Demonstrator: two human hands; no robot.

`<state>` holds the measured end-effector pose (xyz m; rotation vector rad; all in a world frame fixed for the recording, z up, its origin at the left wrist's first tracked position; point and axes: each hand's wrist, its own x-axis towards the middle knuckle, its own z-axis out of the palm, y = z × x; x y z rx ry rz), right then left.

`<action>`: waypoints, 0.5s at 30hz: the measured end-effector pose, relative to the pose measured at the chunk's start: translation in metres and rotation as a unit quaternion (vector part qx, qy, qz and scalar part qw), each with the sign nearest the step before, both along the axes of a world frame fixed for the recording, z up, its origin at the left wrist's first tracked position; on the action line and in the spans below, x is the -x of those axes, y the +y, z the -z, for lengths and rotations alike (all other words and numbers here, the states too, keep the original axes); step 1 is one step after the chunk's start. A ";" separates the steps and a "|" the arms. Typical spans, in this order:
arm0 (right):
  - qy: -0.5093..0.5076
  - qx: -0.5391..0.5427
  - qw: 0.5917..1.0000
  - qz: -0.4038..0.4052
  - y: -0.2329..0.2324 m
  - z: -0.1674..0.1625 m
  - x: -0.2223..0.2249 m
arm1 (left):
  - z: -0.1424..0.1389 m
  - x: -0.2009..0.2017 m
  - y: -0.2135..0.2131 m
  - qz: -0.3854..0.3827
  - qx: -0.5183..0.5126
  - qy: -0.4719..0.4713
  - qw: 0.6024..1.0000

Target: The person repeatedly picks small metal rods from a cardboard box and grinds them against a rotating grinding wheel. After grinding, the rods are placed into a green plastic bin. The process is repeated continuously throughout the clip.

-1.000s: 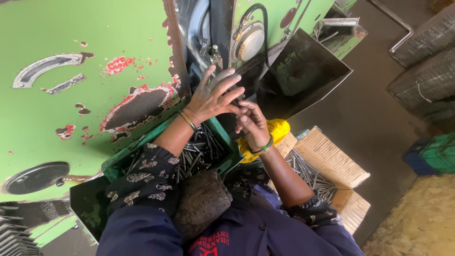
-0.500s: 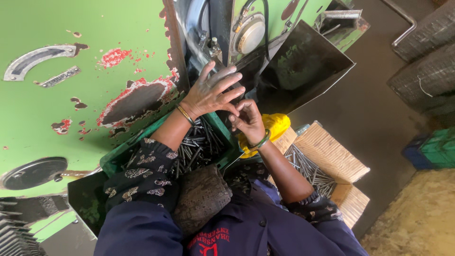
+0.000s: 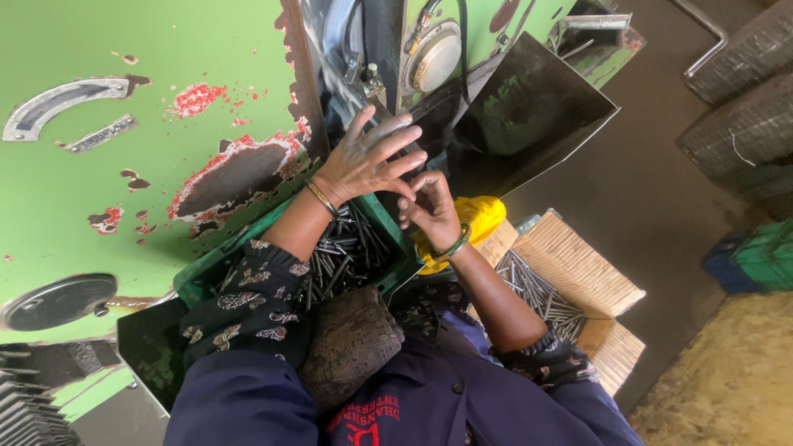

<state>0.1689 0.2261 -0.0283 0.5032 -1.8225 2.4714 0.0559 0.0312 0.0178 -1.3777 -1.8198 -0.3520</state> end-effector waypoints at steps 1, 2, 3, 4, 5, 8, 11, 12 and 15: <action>-0.007 -0.006 1.000 -0.007 0.000 0.001 0.000 | -0.001 -0.001 -0.001 0.000 0.004 0.003 1.000; -0.014 -0.011 1.000 -0.013 0.001 0.002 0.001 | -0.001 -0.001 -0.001 0.001 0.009 0.007 1.000; -0.013 -0.018 1.000 -0.013 0.002 0.003 0.001 | -0.002 -0.001 -0.002 0.000 0.009 0.007 1.000; -0.013 -0.025 1.000 -0.012 0.003 0.005 0.002 | -0.003 -0.001 -0.002 -0.001 0.010 0.007 1.000; -0.013 -0.032 0.999 -0.011 0.003 0.006 0.003 | -0.003 -0.002 -0.003 -0.003 0.010 0.008 1.000; 0.013 -0.029 0.999 0.000 0.003 0.010 0.004 | -0.003 -0.002 -0.003 -0.002 0.018 -0.012 1.000; 0.035 -0.004 0.999 -0.002 0.000 0.008 0.003 | -0.002 -0.001 -0.003 0.004 0.005 -0.021 1.000; 0.023 -0.004 1.000 0.004 -0.001 0.007 0.002 | -0.002 -0.001 -0.003 -0.003 0.007 -0.012 1.000; -0.010 -0.009 1.000 0.014 -0.003 0.002 0.001 | -0.001 0.000 -0.004 -0.012 0.012 -0.007 1.000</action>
